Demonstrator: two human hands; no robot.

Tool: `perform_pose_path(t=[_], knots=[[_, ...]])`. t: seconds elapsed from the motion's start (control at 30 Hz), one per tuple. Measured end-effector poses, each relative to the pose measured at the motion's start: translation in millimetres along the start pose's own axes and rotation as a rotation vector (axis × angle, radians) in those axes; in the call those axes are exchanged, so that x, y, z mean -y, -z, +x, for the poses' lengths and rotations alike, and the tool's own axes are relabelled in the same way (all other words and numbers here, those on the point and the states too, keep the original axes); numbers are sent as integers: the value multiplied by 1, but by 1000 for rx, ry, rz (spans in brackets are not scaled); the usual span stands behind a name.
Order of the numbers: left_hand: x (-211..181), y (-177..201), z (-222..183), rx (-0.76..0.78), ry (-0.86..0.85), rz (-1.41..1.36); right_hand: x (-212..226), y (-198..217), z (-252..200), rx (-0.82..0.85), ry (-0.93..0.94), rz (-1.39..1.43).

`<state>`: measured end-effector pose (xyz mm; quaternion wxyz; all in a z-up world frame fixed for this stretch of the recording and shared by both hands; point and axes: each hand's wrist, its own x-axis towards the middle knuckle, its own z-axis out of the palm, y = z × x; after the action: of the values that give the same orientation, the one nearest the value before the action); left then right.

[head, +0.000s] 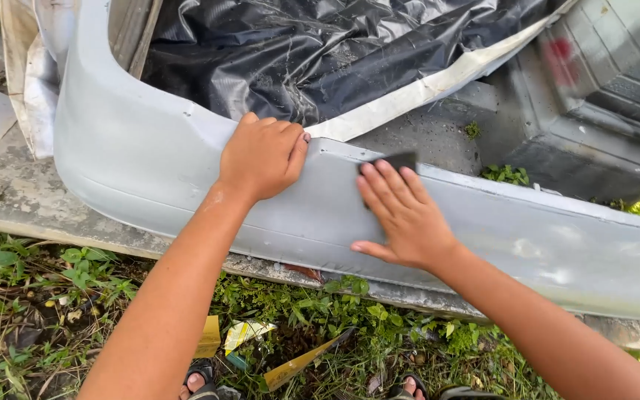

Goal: Sanding a car bumper with sandpaper to smooth the surface.

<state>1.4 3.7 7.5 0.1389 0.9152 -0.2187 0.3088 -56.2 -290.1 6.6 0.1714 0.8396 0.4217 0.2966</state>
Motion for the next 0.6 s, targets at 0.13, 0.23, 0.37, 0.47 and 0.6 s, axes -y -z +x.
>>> perform_pose_path(t=[0.13, 0.23, 0.37, 0.47, 0.6], knots=[[5, 8, 1, 28, -11, 3, 7, 11, 26, 7, -26, 55], [5, 8, -9, 48, -13, -7, -15, 13, -22, 23, 57, 75], [1, 4, -2, -3, -2, -4, -63, 14, -125, 100, 78, -18], [-1, -1, -3, -33, 18, -26, -64, 3, -154, 136, 20, -7], [1, -5, -2, -37, 21, -30, -31, 4, -82, 105, 20, 12]])
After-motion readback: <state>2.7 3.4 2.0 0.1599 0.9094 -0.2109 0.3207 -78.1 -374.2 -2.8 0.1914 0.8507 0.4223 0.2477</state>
